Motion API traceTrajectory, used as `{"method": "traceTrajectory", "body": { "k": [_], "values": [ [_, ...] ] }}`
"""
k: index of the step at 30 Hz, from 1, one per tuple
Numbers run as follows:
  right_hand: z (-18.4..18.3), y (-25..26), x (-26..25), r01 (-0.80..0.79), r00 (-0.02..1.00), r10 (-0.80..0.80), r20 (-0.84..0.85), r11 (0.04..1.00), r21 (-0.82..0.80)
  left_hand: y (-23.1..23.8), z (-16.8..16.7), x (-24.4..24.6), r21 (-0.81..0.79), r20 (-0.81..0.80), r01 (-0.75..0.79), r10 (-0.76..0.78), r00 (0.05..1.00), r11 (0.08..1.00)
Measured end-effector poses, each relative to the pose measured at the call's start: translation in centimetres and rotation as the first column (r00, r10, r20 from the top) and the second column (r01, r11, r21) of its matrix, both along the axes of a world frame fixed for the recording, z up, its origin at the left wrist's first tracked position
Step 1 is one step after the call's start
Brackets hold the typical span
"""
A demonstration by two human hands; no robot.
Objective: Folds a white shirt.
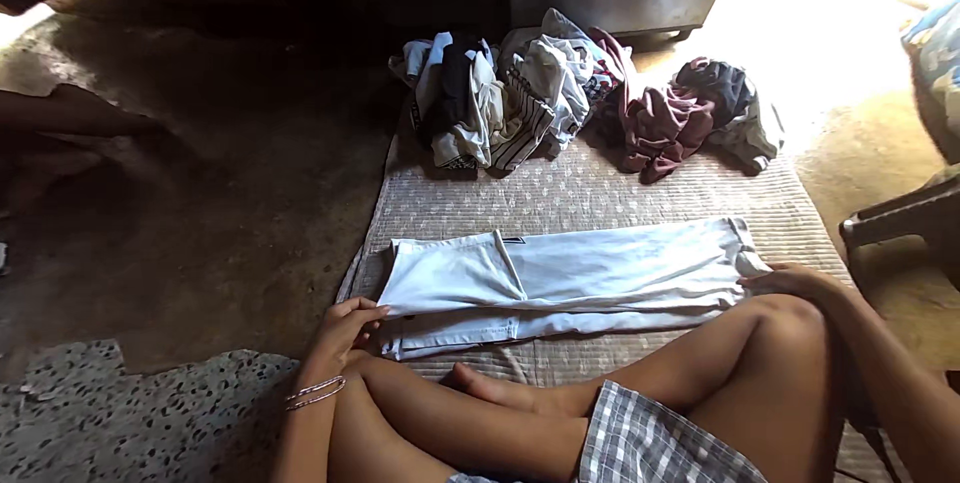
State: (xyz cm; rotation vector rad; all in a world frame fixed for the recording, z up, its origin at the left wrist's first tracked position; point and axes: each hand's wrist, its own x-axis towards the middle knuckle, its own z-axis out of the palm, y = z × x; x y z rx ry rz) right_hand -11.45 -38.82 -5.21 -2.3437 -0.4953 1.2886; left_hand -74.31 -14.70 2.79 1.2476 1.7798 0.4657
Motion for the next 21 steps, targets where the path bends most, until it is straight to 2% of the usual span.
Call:
{"method": "traceTrajectory", "body": {
  "k": [1, 2, 3, 5, 7, 8, 9, 10, 11, 12, 13, 14, 15, 16, 17, 18, 19, 20, 21],
  "values": [
    [0.1, 0.0, 0.0, 0.002, 1.0, -0.002, -0.001, 1.0, 0.029, 0.1, 0.0, -0.2, -0.036, 0.013, 0.009, -0.008, 1.0, 0.999],
    [0.1, 0.1, 0.0, -0.003, 1.0, 0.002, 0.014, 0.998, 0.06, 0.3, 0.0, -0.3, -0.07, -0.046, 0.057, -0.061, 0.997, 0.996],
    [0.5, 0.2, -0.1, 0.014, 0.999, -0.018, 0.037, 0.996, 0.089, 0.5, -0.3, -0.2, -0.103, -0.175, 0.141, -0.158, 0.972, 0.985],
    [2.0, 0.8, -1.3, 0.095, 0.988, -0.116, 0.106, 0.978, 0.185, 0.9, -0.8, 0.1, -0.184, -0.433, 0.284, -0.336, 0.836, 0.941],
    [5.0, 2.1, -3.8, 0.109, 0.973, -0.162, 0.167, 0.951, 0.291, 0.1, -0.3, 2.1, -0.09, -0.558, 0.328, -0.321, 0.766, 0.94],
    [7.3, 3.0, -5.8, 0.066, 0.977, -0.129, 0.171, 0.94, 0.335, -0.7, 0.4, 3.9, 0.017, -0.527, 0.358, -0.296, 0.796, 0.933],
    [9.9, 3.9, -8.4, -0.007, 0.988, -0.052, 0.145, 0.926, 0.379, -1.5, 1.1, 6.1, 0.114, -0.412, 0.378, -0.303, 0.859, 0.919],
    [12.3, 4.5, -11.2, -0.095, 0.994, 0.064, 0.086, 0.896, 0.433, -2.5, 1.4, 8.5, 0.165, -0.21, 0.368, -0.331, 0.92, 0.915],
    [14.0, 5.0, -13.8, -0.173, 0.981, 0.196, 0.006, 0.852, 0.495, -3.4, 1.4, 11.1, 0.117, 0.073, 0.331, -0.34, 0.938, 0.937],
    [15.0, 5.6, -15.9, -0.226, 0.95, 0.308, -0.059, 0.804, 0.55, -4.1, 1.0, 13.6, -0.024, 0.345, 0.312, -0.285, 0.894, 0.95],
    [15.5, 6.3, -17.3, -0.257, 0.925, 0.371, -0.085, 0.773, 0.58, -4.5, 0.3, 15.9, -0.159, 0.526, 0.302, -0.178, 0.832, 0.94],
    [15.6, 7.2, -18.2, -0.292, 0.923, 0.383, -0.038, 0.762, 0.578, -4.8, -0.7, 18.1, -0.245, 0.599, 0.254, -0.061, 0.799, 0.936],
    [15.0, 7.9, -18.5, -0.334, 0.93, 0.363, 0.058, 0.771, 0.543, -5.1, -2.0, 19.8, -0.27, 0.61, 0.183, 0.021, 0.792, 0.945],
    [14.0, 8.6, -18.6, -0.376, 0.926, 0.338, 0.168, 0.789, 0.485, -5.3, -3.5, 20.8, -0.251, 0.609, 0.146, 0.039, 0.792, 0.957],
    [12.5, 9.0, -18.4, -0.406, 0.911, 0.324, 0.256, 0.817, 0.409, -5.7, -4.9, 21.4, -0.201, 0.557, 0.123, 0.01, 0.83, 0.972],
    [10.9, 9.3, -18.2, -0.413, 0.898, 0.325, 0.295, 0.854, 0.317, -6.3, -5.8, 21.7, -0.118, 0.437, 0.119, -0.056, 0.898, 0.986],
    [9.2, 9.5, -18.0, -0.408, 0.895, 0.34, 0.29, 0.886, 0.219, -6.6, -6.1, 21.7, -0.048, 0.287, 0.173, -0.152, 0.946, 0.984],
    [7.4, 9.6, -18.1, -0.392, 0.901, 0.348, 0.258, 0.909, 0.144, -6.8, -6.2, 21.6, -0.018, 0.197, 0.233, -0.225, 0.954, 0.972],
    [5.6, 9.6, -18.6, -0.363, 0.918, 0.335, 0.214, 0.925, 0.112, -6.7, -6.1, 21.4, -0.016, 0.197, 0.264, -0.256, 0.946, 0.964]
  ]
}}
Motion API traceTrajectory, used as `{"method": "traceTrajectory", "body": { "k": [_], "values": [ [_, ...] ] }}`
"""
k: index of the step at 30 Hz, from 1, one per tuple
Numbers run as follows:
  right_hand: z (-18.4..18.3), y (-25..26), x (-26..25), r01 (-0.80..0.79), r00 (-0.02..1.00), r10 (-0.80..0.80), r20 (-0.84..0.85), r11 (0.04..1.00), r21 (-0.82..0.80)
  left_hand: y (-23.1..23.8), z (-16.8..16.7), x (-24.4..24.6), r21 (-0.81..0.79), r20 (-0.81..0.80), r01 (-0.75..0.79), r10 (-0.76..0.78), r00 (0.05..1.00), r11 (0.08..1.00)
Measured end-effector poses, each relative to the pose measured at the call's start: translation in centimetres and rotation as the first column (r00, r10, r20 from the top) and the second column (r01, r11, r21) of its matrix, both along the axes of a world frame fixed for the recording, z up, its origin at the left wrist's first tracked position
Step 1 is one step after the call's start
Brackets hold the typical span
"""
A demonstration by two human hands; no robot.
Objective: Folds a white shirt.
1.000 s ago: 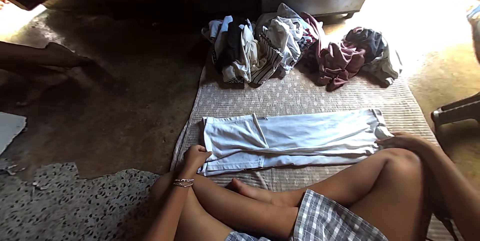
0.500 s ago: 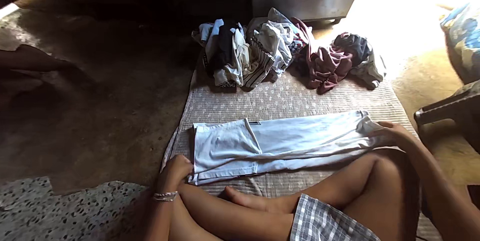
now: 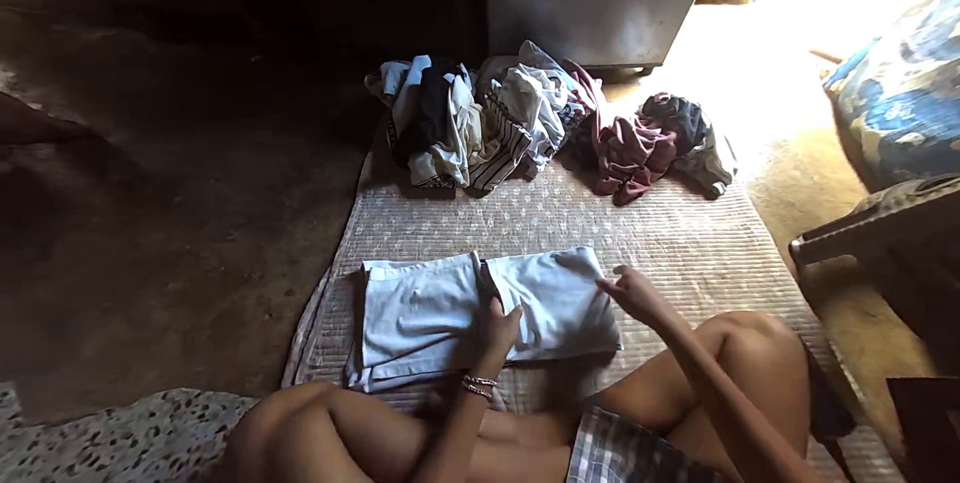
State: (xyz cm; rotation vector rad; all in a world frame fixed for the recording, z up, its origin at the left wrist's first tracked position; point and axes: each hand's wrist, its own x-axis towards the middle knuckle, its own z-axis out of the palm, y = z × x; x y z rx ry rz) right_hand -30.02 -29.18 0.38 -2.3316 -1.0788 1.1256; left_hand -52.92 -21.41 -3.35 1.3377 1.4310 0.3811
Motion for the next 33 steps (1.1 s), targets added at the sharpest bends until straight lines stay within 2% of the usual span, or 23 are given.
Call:
{"method": "traceTrajectory", "body": {
  "k": [1, 4, 6, 8, 10, 13, 16, 18, 19, 20, 21, 23, 24, 26, 28, 31, 33],
  "values": [
    [-1.9, -0.1, -0.8, 0.045, 0.998, -0.045, -0.051, 0.999, 0.011, 0.2, -0.1, -0.3, -0.024, 0.061, -0.009, 0.011, 0.998, 1.0],
    [-6.0, -0.8, -2.5, 0.288, 0.939, -0.232, -0.254, 0.933, 0.214, 0.8, -0.3, -1.3, -0.195, 0.265, -0.049, 0.101, 0.959, 0.98],
    [-5.6, -1.1, -2.7, 0.485, 0.819, -0.309, -0.484, 0.824, 0.294, 0.8, 0.1, -1.6, -0.292, 0.36, -0.039, 0.147, 0.921, 0.956],
    [-4.0, -1.5, -1.8, 0.62, 0.707, -0.347, -0.617, 0.723, 0.304, 0.5, 0.5, -1.4, -0.303, 0.43, -0.006, 0.143, 0.891, 0.953],
    [-3.0, -2.2, -0.4, 0.707, 0.646, -0.424, -0.635, 0.645, 0.289, 0.7, 0.2, -1.5, -0.262, 0.432, 0.075, 0.047, 0.901, 0.962],
    [-1.4, -4.4, 2.1, 0.758, 0.631, -0.537, -0.559, 0.581, 0.298, 0.5, 0.7, -1.5, -0.32, 0.321, -0.023, 0.131, 0.938, 0.947],
    [2.2, -6.8, 3.7, 0.718, 0.696, -0.587, -0.413, 0.572, 0.396, 0.8, 1.7, -3.0, -0.384, 0.385, -0.05, 0.209, 0.899, 0.922],
    [5.3, -7.2, 3.3, 0.641, 0.765, -0.539, -0.352, 0.595, 0.485, 1.3, 1.9, -3.9, -0.427, 0.442, -0.06, 0.266, 0.857, 0.902],
    [7.3, -6.9, 2.0, 0.558, 0.83, -0.442, -0.342, 0.653, 0.511, 1.8, 2.1, -4.1, -0.458, 0.474, -0.061, 0.301, 0.827, 0.887],
    [9.0, -6.4, 0.5, 0.434, 0.893, -0.266, -0.363, 0.726, 0.534, 2.3, 2.3, -4.3, -0.492, 0.507, -0.049, 0.332, 0.795, 0.869],
    [10.3, -5.8, -1.0, 0.287, 0.911, -0.041, -0.411, 0.78, 0.557, 2.7, 2.4, -4.6, -0.525, 0.535, -0.026, 0.354, 0.767, 0.851],
    [11.4, -4.0, -3.0, 0.015, 0.844, 0.32, -0.43, 0.788, 0.616, 3.3, 2.6, -4.9, -0.553, 0.555, -0.017, 0.384, 0.738, 0.833],
    [11.5, -3.2, -3.5, -0.065, 0.836, 0.391, -0.384, 0.767, 0.638, 3.4, 2.7, -4.9, -0.518, 0.532, -0.067, 0.382, 0.756, 0.853],
    [10.8, -2.2, -3.6, -0.104, 0.896, 0.351, -0.274, 0.764, 0.637, 3.3, 1.6, -5.1, -0.403, 0.439, -0.182, 0.364, 0.822, 0.897],
    [9.1, -1.6, -3.4, -0.051, 0.957, 0.206, -0.205, 0.814, 0.579, 2.9, 0.8, -5.4, -0.356, 0.299, -0.242, 0.356, 0.885, 0.902],
    [6.0, -0.9, -2.9, 0.032, 0.982, 0.055, -0.178, 0.892, 0.451, 2.8, 1.7, -5.3, -0.236, 0.212, -0.235, 0.286, 0.934, 0.943],
    [3.5, -0.4, -2.6, 0.082, 0.978, -0.005, -0.208, 0.929, 0.36, 3.2, 0.9, -5.6, -0.069, 0.155, -0.222, 0.231, 0.961, 0.973]
  ]
}}
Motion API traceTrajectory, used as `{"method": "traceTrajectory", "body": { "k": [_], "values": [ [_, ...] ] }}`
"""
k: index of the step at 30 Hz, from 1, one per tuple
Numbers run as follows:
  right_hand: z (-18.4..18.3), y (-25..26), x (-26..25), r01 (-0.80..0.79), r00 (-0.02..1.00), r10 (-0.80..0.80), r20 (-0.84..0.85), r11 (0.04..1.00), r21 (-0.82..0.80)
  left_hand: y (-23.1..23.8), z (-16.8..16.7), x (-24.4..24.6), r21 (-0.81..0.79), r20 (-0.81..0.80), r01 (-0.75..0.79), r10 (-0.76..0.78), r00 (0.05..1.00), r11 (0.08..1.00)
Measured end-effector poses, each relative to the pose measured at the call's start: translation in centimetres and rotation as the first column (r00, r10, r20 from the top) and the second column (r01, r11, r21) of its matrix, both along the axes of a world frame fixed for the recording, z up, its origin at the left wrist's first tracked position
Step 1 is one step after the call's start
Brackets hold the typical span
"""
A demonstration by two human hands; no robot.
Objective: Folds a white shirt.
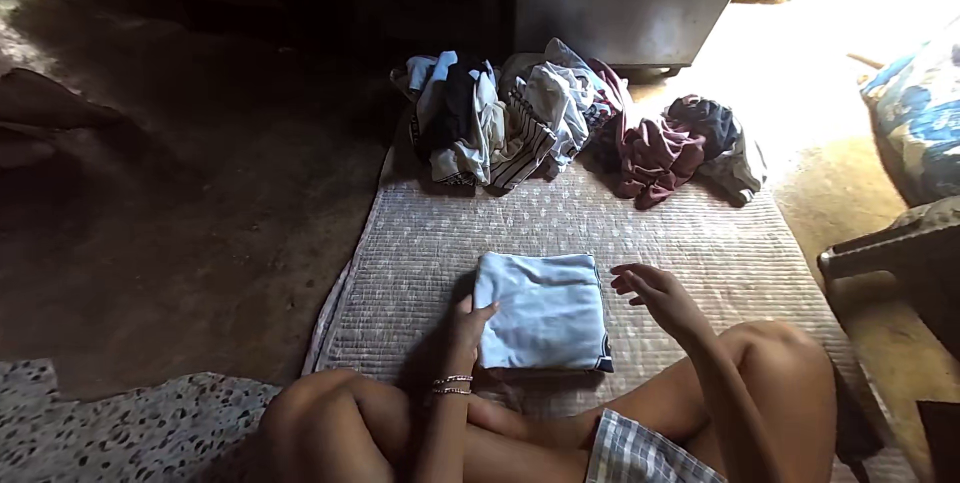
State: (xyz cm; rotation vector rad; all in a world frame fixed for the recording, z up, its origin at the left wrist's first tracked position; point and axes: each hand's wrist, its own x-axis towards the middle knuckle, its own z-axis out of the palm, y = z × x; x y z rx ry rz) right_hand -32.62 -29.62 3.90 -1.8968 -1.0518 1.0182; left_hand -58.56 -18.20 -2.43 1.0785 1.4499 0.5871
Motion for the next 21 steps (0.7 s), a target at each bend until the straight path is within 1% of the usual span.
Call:
{"method": "traceTrajectory", "body": {
  "k": [2, 3, 5, 8, 11, 14, 17, 21],
  "values": [
    [-2.8, 1.0, 0.4, 0.026, 1.0, -0.026, 0.012, 0.999, -0.04, 0.4, -0.9, -0.3, 0.141, -0.131, -0.016, 0.035, 0.991, 0.99],
    [-4.1, 1.9, 0.8, 0.03, 0.999, -0.028, 0.041, 0.999, -0.032, 0.5, -1.0, -0.3, 0.18, -0.154, -0.045, 0.073, 0.985, 0.983],
    [-6.0, 3.9, 1.6, -0.01, 0.991, 0.01, 0.13, 1.0, 0.0, 0.5, -1.0, -0.2, 0.235, -0.161, -0.1, 0.141, 0.977, 0.967],
    [-7.6, 6.9, 2.7, -0.148, 0.967, 0.149, 0.205, 0.989, -0.017, 0.4, -1.3, -0.4, 0.246, -0.126, -0.158, 0.193, 0.973, 0.956],
    [-6.9, 8.4, 3.7, -0.271, 0.93, 0.285, 0.233, 0.958, -0.091, 0.6, -1.6, -0.9, 0.12, -0.039, -0.252, 0.258, 0.965, 0.96],
    [-5.9, 8.2, 4.2, -0.353, 0.886, 0.355, 0.298, 0.934, -0.063, 0.8, -1.7, -1.1, 0.03, 0.01, -0.32, 0.32, 0.947, 0.947],
    [-5.8, 7.0, 4.1, -0.415, 0.861, 0.369, 0.35, 0.908, 0.063, 0.8, -2.2, -0.9, 0.068, -0.024, -0.271, 0.273, 0.962, 0.96],
    [-5.8, 5.9, 3.7, -0.514, 0.827, 0.454, 0.332, 0.85, 0.116, 0.5, -2.2, -0.8, 0.137, -0.094, -0.187, 0.201, 0.975, 0.973]
  ]
}}
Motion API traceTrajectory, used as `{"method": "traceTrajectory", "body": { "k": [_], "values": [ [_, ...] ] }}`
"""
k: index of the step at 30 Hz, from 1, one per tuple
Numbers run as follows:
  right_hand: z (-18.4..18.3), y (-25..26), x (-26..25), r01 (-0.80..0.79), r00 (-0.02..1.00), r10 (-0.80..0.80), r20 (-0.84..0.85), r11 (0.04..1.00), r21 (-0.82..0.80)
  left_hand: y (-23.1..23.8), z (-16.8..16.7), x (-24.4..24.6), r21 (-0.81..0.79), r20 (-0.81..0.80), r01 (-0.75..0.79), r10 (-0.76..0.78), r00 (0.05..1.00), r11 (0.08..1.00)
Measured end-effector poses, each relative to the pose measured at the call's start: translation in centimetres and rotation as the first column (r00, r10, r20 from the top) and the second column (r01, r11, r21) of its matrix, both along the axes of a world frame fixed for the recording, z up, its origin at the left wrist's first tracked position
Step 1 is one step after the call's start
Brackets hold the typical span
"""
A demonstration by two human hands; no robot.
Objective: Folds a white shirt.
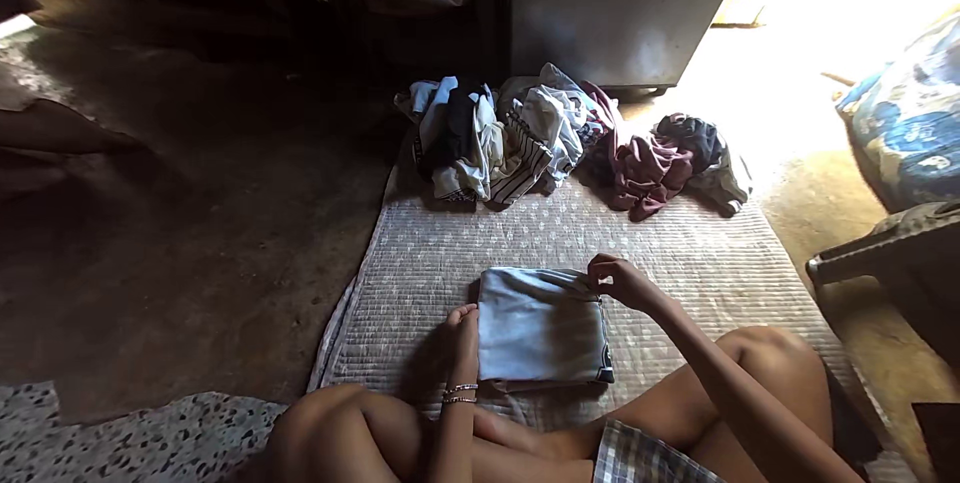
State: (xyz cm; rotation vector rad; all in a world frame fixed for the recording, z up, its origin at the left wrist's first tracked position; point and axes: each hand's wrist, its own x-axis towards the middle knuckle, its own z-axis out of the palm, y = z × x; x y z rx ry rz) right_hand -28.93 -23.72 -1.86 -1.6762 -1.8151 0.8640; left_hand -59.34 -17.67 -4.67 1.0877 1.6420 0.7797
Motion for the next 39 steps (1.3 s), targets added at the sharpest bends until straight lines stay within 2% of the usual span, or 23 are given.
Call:
{"method": "traceTrajectory", "body": {
  "k": [4, 9, 12, 14, 16, 19, 22, 26, 30, 32, 36, 39],
  "values": [
    [-0.1, 0.1, -0.3, -0.035, 0.999, 0.036, -0.027, 0.999, 0.038, 0.0, 0.3, 0.1, 0.008, 0.019, -0.004, 0.003, 1.0, 1.0],
    [0.9, 1.3, -1.4, 0.191, 0.982, -0.19, 0.018, 0.968, -0.164, 0.0, 0.5, 0.1, -0.007, 0.007, 0.006, -0.006, 1.0, 1.0],
    [1.2, 2.0, -1.7, 0.196, 0.979, -0.181, 0.09, 0.96, -0.198, 0.1, 0.5, 0.3, -0.011, 0.008, 0.004, -0.004, 1.0, 1.0],
    [1.3, 2.1, -1.9, 0.197, 0.978, -0.182, 0.101, 0.967, -0.164, 0.2, 0.6, 0.4, -0.005, 0.02, 0.014, -0.014, 1.0, 1.0],
    [1.4, 2.1, -1.6, 0.228, 0.974, -0.225, 0.039, 0.967, -0.114, 0.2, 0.9, 0.3, -0.017, 0.039, 0.007, -0.007, 0.999, 1.0],
    [3.2, 2.4, -0.3, 0.258, 0.96, -0.271, -0.066, 0.952, -0.163, 0.4, 0.9, 0.3, -0.029, 0.04, -0.009, 0.011, 0.999, 1.0],
    [3.8, 3.1, 0.3, 0.225, 0.972, -0.234, 0.001, 0.933, -0.28, 0.2, 0.7, 0.5, -0.027, -0.024, 0.025, -0.026, 0.999, 0.999],
    [2.1, 4.8, -1.5, 0.249, 0.967, -0.254, 0.016, 0.932, -0.262, 0.0, 0.2, 0.2, 0.0, -0.06, 0.086, -0.085, 0.995, 0.996],
    [0.8, 6.4, -3.1, 0.182, 0.954, -0.089, 0.286, 0.93, -0.319, -0.8, 0.6, -0.5, -0.014, -0.017, 0.069, -0.069, 0.997, 0.998],
    [0.1, 7.0, -3.4, 0.174, 0.933, -0.039, 0.357, 0.918, -0.356, -0.9, 0.8, -0.4, -0.017, -0.007, 0.07, -0.07, 0.998, 0.997],
    [0.6, 7.6, -3.9, 0.227, 0.937, -0.079, 0.341, 0.878, -0.421, -0.5, 0.8, 0.1, -0.036, -0.05, 0.08, -0.082, 0.995, 0.996],
    [1.2, 7.5, -4.0, 0.171, 0.936, -0.016, 0.353, 0.895, -0.413, -0.3, 0.7, 0.4, -0.043, -0.079, 0.096, -0.099, 0.992, 0.994]
  ]
}}
